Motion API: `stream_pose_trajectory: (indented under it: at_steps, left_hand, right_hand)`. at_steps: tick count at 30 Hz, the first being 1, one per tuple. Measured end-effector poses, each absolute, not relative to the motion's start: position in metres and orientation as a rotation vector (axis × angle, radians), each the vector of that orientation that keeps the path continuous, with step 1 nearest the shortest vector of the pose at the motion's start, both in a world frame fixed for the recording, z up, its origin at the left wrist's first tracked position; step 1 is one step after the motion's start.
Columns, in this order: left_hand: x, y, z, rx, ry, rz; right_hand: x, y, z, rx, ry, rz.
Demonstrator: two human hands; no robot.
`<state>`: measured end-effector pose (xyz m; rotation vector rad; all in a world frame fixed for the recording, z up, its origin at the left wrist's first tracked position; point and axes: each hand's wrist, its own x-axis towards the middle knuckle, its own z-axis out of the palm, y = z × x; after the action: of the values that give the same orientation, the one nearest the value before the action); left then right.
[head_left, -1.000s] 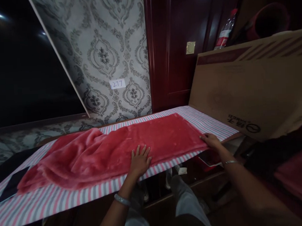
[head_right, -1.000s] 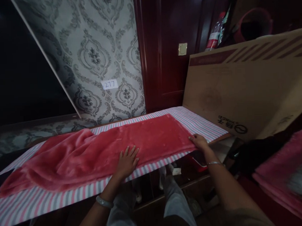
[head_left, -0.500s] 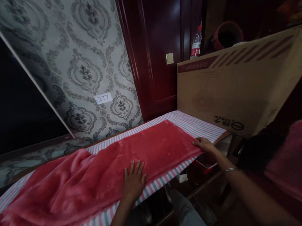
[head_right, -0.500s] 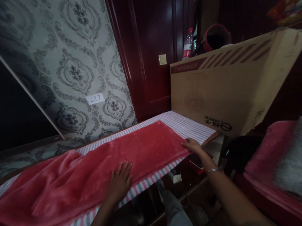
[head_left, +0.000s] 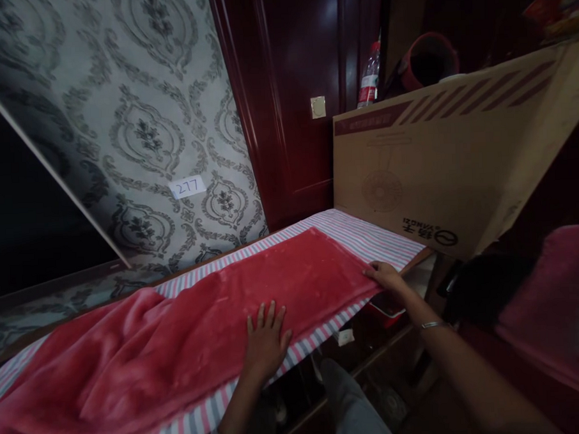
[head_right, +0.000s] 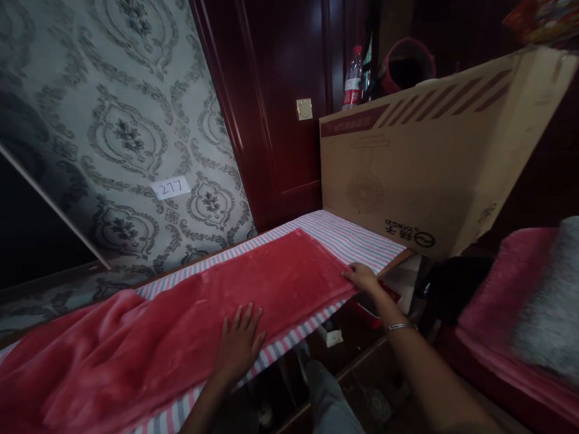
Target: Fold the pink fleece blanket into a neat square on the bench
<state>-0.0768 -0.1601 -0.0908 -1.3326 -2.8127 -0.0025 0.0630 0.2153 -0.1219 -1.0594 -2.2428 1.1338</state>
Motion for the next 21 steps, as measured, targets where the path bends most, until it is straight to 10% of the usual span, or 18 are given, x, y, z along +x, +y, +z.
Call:
stream_pose_trajectory:
  at_steps: [21]
  left_hand:
    - [-0.085,-0.155,-0.074,-1.327,-2.874,-0.054]
  right_hand:
    - [0.072,0.206,-0.111,-1.106,-2.206,1.140]
